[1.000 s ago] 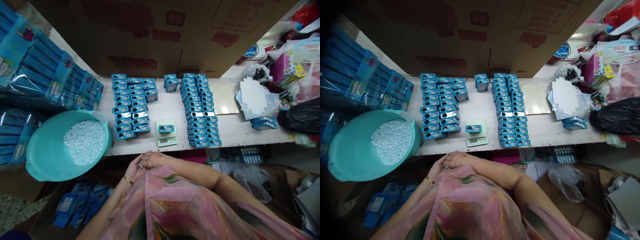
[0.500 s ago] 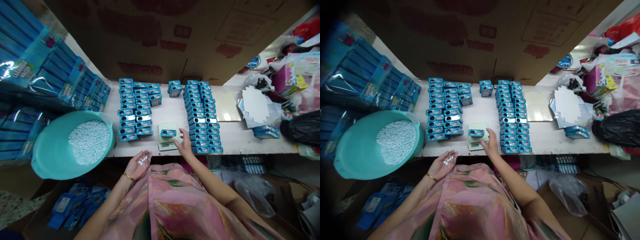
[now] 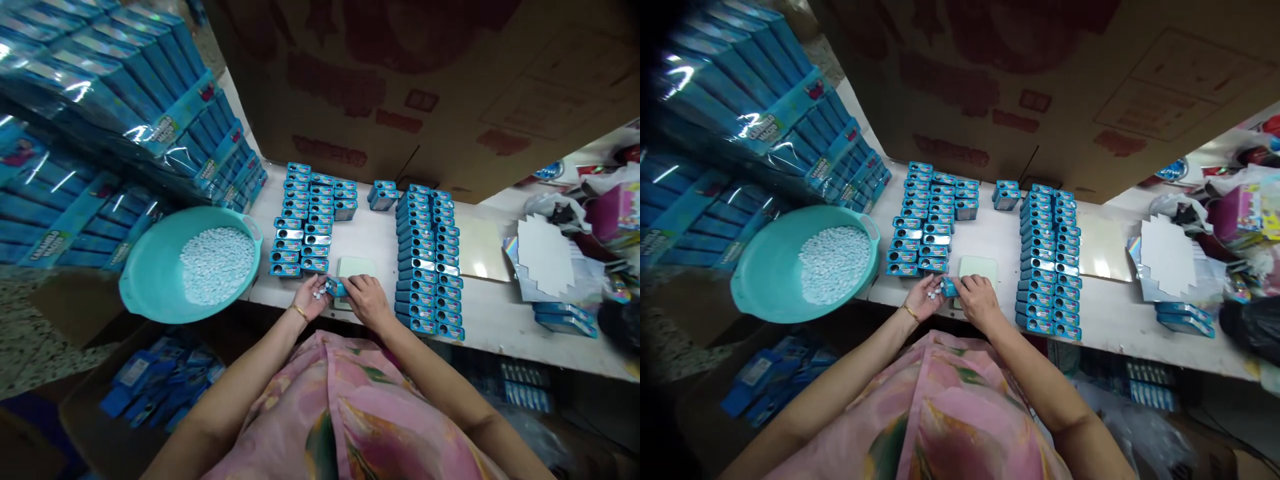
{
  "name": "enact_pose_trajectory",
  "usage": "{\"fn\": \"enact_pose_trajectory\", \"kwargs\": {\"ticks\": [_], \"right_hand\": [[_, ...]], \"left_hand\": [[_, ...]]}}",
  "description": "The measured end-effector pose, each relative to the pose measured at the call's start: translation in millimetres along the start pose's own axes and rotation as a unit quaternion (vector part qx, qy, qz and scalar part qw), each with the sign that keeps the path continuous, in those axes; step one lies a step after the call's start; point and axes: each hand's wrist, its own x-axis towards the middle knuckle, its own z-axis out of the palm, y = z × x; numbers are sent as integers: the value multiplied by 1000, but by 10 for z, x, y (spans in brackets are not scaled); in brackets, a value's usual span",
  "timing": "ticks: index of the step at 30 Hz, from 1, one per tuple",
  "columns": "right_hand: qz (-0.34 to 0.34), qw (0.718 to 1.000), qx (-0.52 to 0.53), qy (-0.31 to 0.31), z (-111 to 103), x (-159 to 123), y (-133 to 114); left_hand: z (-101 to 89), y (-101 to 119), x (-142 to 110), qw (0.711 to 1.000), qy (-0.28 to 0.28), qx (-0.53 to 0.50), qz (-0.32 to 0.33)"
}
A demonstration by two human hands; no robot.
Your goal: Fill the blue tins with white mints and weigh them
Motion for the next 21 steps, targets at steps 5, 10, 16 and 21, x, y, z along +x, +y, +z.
{"fn": "enact_pose_trajectory", "kwargs": {"ticks": [5, 10, 16, 21], "right_hand": [[-36, 998, -54, -3, -68, -7, -41], [-36, 995, -89, -14, -80, -51, -41], [-45, 995, -83, -20, -90, -97, -61], [-32, 996, -76, -20, -155, -140, -62]], "left_hand": [[39, -27, 43, 1000, -1, 14, -11], [27, -53, 90, 999, -12, 22, -22], [66, -112, 132, 998, -24, 38, -51], [49, -167, 181, 997, -38, 37, -57]]}}
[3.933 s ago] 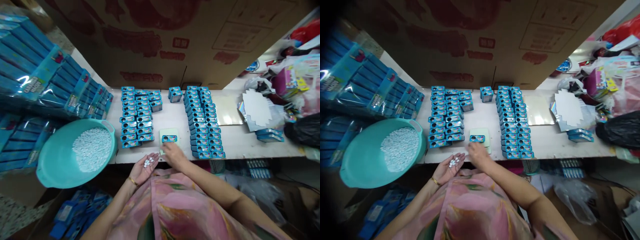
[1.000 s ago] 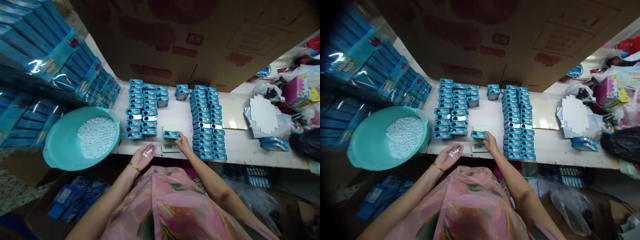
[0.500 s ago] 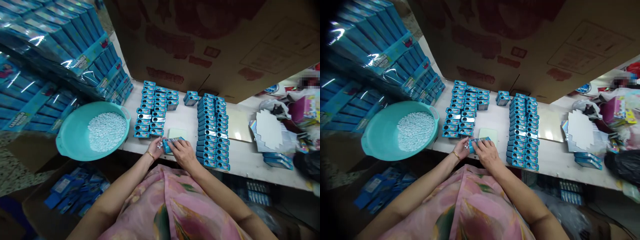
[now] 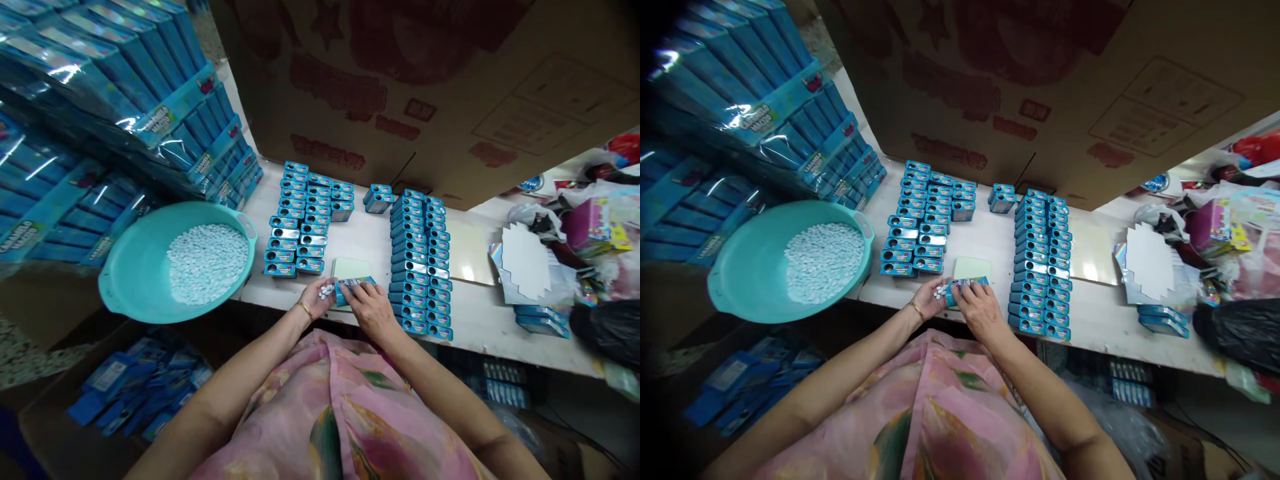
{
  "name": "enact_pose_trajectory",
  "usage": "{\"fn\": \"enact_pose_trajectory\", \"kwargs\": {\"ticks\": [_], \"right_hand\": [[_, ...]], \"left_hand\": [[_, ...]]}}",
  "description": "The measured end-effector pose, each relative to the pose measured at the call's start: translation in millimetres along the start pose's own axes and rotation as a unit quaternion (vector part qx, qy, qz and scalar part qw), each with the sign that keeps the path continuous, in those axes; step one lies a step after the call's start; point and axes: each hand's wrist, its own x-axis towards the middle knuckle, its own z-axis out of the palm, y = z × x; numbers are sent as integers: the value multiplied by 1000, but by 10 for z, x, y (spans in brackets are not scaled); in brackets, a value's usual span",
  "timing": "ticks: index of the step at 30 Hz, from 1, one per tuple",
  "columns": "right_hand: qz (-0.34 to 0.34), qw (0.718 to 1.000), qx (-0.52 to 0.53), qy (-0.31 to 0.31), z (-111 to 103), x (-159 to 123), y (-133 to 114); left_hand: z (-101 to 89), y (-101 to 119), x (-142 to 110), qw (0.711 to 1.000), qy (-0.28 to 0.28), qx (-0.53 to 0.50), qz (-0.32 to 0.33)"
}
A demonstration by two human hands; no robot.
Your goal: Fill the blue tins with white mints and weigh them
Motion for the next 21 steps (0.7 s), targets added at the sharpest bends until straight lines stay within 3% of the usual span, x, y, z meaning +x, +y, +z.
{"fn": "enact_pose_trajectory", "kwargs": {"ticks": [4, 8, 12, 16, 21], "right_hand": [[1, 1000, 22, 1, -57, -22, -25], [51, 998, 47, -1, 4, -64, 60], [109, 978, 166, 63, 173, -163, 238], [209, 896, 367, 139, 512, -211, 402], [291, 776, 537, 158, 980, -92, 494]], "left_hand": [[4, -25, 20, 1000, 0, 4, -10], [44, -36, 8, 1000, -3, -8, 10], [35, -11, -38, 1000, 4, -14, 14], [-51, 49, -103, 999, 16, -25, 23], [-185, 100, -238, 998, 52, -19, 25]]}}
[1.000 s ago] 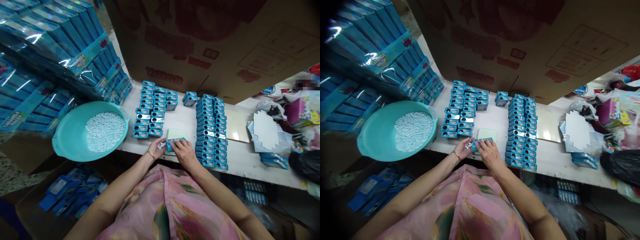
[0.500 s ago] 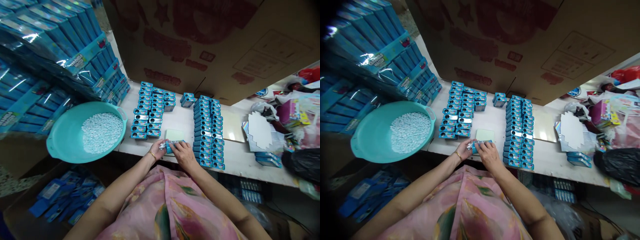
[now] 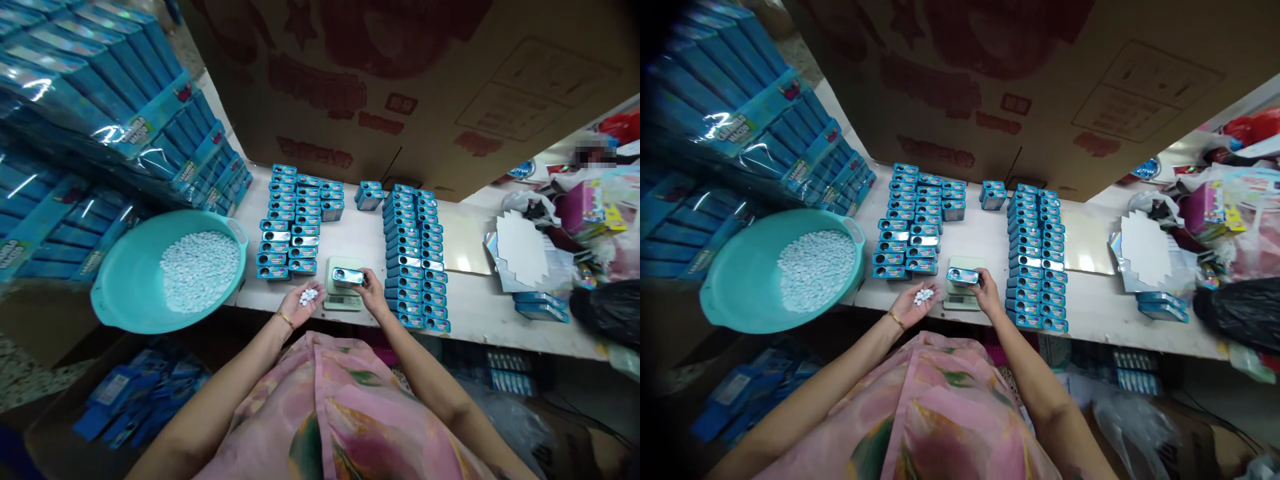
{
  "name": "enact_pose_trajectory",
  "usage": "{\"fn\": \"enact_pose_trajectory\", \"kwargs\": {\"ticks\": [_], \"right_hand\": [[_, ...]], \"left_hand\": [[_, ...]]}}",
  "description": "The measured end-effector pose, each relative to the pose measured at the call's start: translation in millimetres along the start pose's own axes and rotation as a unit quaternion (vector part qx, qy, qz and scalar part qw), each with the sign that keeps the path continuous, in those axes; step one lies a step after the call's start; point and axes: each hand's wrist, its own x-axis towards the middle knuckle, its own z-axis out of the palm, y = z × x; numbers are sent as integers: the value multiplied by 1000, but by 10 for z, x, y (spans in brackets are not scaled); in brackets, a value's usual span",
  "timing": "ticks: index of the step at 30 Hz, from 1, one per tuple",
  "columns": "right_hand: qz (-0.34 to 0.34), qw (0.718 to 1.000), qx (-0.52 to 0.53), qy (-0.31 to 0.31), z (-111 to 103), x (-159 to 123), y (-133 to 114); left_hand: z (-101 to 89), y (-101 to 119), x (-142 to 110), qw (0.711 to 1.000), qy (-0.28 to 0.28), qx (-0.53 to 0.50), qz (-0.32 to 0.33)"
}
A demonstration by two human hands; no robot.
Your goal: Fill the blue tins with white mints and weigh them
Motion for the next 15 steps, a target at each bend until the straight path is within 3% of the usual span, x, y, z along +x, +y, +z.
{"fn": "enact_pose_trajectory", "kwargs": {"ticks": [4, 7, 13, 15], "right_hand": [[45, 997, 62, 13, 80, 76, 187], [36, 997, 67, 2, -12, 41, 202], [-55, 994, -66, 71, -295, -227, -198], [-114, 987, -115, 19, -207, -345, -384]], "left_hand": [[-117, 7, -155, 1000, 28, 9, 5], [-223, 18, -257, 999, 43, -6, 8], [-325, 26, -354, 998, 48, -7, 30], [-301, -4, -363, 999, 35, 9, 17]]}}
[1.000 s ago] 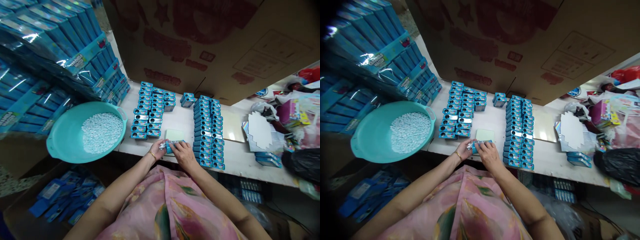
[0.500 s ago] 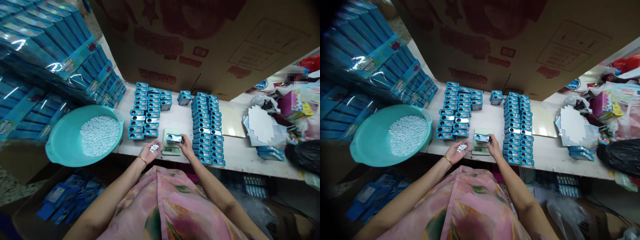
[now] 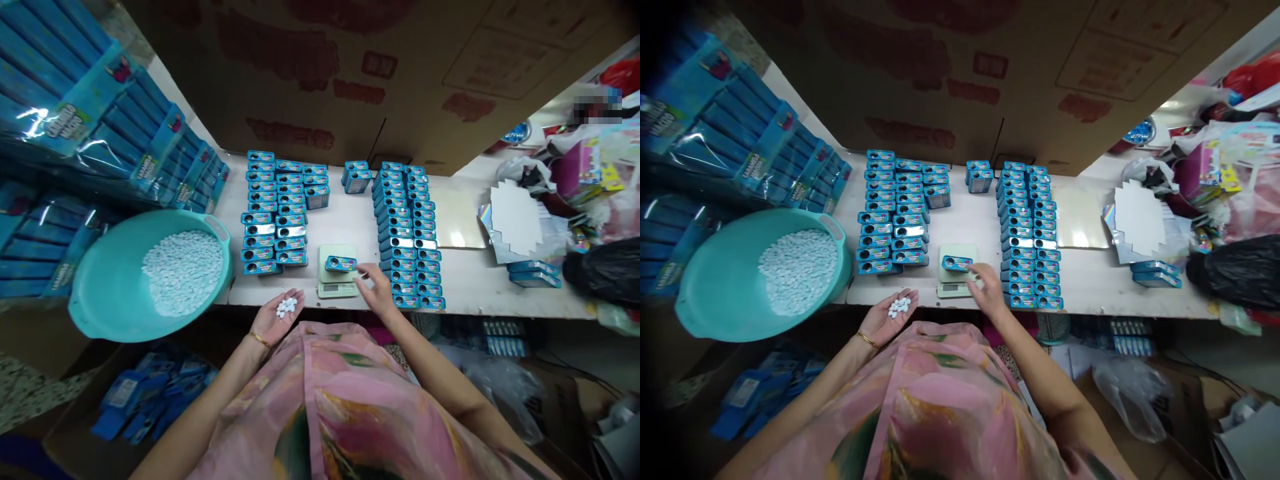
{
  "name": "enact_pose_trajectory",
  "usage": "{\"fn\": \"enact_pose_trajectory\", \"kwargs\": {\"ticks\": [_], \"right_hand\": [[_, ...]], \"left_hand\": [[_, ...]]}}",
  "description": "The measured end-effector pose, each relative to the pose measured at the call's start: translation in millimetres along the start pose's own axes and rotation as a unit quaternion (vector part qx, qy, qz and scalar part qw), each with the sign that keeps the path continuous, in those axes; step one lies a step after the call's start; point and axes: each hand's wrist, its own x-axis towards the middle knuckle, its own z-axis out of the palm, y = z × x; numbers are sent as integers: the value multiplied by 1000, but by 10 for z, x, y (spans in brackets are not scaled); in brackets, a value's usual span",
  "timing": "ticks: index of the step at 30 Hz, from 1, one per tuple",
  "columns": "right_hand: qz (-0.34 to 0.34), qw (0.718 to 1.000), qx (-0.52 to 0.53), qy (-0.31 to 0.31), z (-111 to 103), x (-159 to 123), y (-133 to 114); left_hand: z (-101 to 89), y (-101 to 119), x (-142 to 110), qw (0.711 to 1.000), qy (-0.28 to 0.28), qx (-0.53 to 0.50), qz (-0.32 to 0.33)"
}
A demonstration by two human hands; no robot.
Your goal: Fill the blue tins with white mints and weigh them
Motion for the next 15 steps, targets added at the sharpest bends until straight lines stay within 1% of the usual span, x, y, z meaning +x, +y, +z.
{"fn": "enact_pose_trajectory", "kwargs": {"ticks": [1, 3, 4, 6, 8, 10, 12, 15], "right_hand": [[-40, 998, -14, -52, 70, -34, -110], [-119, 978, -44, -165, 288, -85, -302], [-150, 964, -70, -209, 417, -98, -375], [-178, 936, -140, -269, 657, -103, -474], [-179, 913, -200, -309, 823, -92, -520], [-176, 895, -223, -343, 898, -82, -536], [-172, 888, -222, -364, 906, -81, -544], [-169, 887, -220, -369, 872, -80, -569]], "left_hand": [[18, -20, -5, 1000, -9, 10, -11], [56, -61, -20, 998, -29, 28, -38], [73, -80, -31, 997, -36, 34, -53], [95, -104, -63, 996, -35, 38, -75], [100, -110, -107, 995, -13, 37, -87], [91, -104, -154, 995, 10, 36, -91], [73, -95, -192, 995, 22, 33, -91], [47, -90, -221, 995, 33, 31, -92]]}}
